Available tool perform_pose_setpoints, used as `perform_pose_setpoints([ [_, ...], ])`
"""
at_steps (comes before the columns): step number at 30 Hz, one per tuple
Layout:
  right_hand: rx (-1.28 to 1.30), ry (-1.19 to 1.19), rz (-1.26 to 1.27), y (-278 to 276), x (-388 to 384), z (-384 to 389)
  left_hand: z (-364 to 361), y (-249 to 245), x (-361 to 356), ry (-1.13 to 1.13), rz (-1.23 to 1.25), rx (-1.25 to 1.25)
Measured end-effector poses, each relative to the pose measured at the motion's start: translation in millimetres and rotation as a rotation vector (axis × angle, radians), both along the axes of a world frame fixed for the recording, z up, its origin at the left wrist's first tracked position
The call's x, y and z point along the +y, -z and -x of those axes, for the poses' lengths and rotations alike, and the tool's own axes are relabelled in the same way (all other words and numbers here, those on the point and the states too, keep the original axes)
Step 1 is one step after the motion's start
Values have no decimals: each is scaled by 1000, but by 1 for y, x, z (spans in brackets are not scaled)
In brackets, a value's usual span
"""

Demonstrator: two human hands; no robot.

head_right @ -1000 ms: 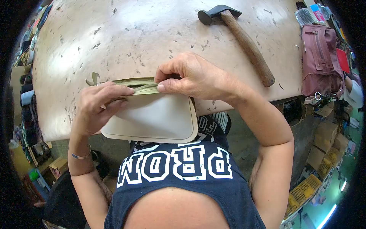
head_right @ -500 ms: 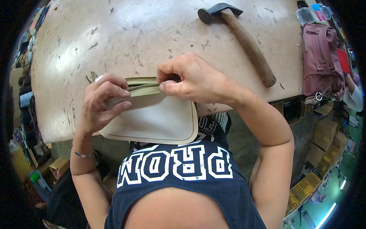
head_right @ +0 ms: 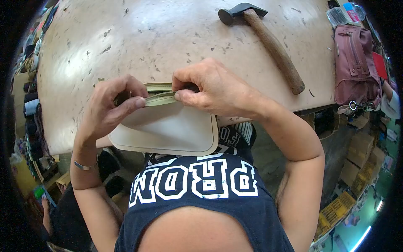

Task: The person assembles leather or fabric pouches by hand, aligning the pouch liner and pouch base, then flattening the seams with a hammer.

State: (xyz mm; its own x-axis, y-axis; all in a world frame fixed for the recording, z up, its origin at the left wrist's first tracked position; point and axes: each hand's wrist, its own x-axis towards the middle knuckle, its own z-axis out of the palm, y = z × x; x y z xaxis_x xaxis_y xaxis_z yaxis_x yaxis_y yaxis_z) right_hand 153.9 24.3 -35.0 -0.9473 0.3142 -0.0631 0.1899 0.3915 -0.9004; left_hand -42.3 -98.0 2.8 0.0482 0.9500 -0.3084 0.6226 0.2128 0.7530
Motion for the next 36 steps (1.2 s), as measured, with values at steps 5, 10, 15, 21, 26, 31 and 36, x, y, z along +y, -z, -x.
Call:
perform_pose_setpoints([
  [5,28,2,-16,-1,-2,-1,0,2,10,73,63,-39],
  [10,13,-23,-28,-3,-1,-1,-3,0,13,42,188,-63],
  [15,-48,-59,-4,-3,3,2,-5,4,11,-19,174,-127],
  [21,45,-73,-129,0,-8,12,-9,8,7,-67,125,-240],
  [26,-70,-170,0,-1,20,-2,-9,7,1,-69,162,-186],
  [31,4,-135,-149,-8,4,6,-25,14,0,-93,8,-162],
  [36,18,-119,-125,-2,7,1,-7,22,-19,42,-197,40],
])
